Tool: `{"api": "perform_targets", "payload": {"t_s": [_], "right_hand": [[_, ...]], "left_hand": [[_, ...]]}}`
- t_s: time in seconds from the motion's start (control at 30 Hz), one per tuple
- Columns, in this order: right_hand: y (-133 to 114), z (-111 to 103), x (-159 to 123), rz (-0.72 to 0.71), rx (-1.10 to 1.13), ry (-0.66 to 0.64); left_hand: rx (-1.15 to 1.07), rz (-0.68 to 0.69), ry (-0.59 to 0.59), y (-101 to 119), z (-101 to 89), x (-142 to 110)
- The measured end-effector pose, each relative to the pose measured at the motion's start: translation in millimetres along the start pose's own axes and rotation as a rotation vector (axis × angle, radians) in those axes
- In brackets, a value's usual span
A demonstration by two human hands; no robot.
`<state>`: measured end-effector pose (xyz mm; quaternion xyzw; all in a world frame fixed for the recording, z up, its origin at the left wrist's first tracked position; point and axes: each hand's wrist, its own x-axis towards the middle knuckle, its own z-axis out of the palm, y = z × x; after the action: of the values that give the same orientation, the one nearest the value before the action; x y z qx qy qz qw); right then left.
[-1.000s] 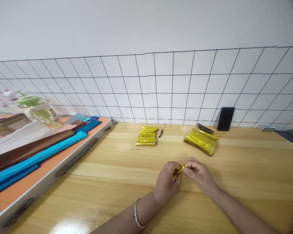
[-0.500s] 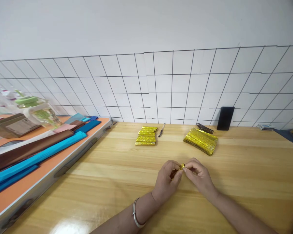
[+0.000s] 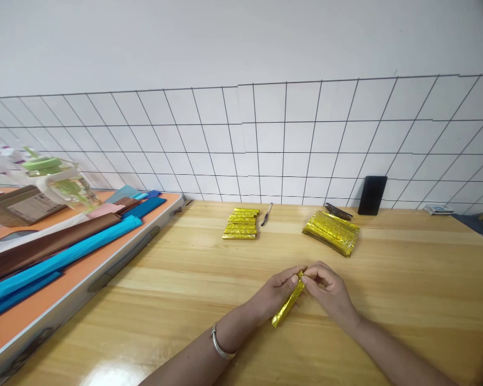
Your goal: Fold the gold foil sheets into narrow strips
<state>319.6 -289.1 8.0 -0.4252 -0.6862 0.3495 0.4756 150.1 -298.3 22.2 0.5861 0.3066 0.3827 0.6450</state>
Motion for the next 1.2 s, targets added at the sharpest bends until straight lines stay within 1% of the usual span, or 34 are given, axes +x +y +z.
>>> {"api": "perform_targets", "payload": {"t_s": [0.07, 0.13, 0.2, 0.3, 0.4, 0.47, 0.57, 0.67, 0.77, 0.87, 0.93, 1.0, 1.13, 1.2], "right_hand": [[1, 0, -1, 0.027, 0.012, 0.008], [1, 0, -1, 0.063, 0.031, 0.008], [2, 0, -2, 0.102, 0.053, 0.005], [3, 1, -2, 0.138, 0.075, 0.011], [3, 2, -1, 0.160, 0.095, 0.018], [3, 3, -1, 0.167, 0.102, 0.023], [3, 5, -1, 0.164, 0.100, 0.035], [4, 4, -2, 0.164, 0.140, 0.029], [6, 2, -2, 0.198, 0.275, -0.022], [5, -1, -2, 0.250, 0.396, -0.114], [4, -3, 0, 0.280, 0.436, -0.176], [3, -5, 2, 0.305, 0.466, -0.217], [4, -9, 4, 0.323, 0.526, -0.252], [4, -10, 4, 0.328, 0.546, -0.261]], "left_hand": [[-0.040, -0.066, -0.076, 0, 0.3, -3], [-0.007, -0.080, -0.107, -6, -0.1, -4], [0.110, -0.052, -0.088, -14, -0.7, -3], [0.336, 0.027, -0.048, -27, -1.4, -1], [0.569, 0.092, -0.043, -32, -0.7, -1], [0.699, 0.094, -0.044, -31, 0.9, -1], [0.831, 0.027, -0.042, -30, 4.0, -2], [0.844, -0.008, -0.009, -31, 5.8, -2], [0.759, 0.073, 0.054, -32, 5.5, -1], [0.696, 0.150, 0.074, -32, 4.7, 0], [0.693, 0.159, 0.071, -31, 4.6, 0], [0.730, 0.136, 0.066, -29, 4.7, 0], [0.848, 0.061, 0.013, -24, 5.0, -4], [0.906, 0.057, -0.010, -21, 5.1, -5]]}}
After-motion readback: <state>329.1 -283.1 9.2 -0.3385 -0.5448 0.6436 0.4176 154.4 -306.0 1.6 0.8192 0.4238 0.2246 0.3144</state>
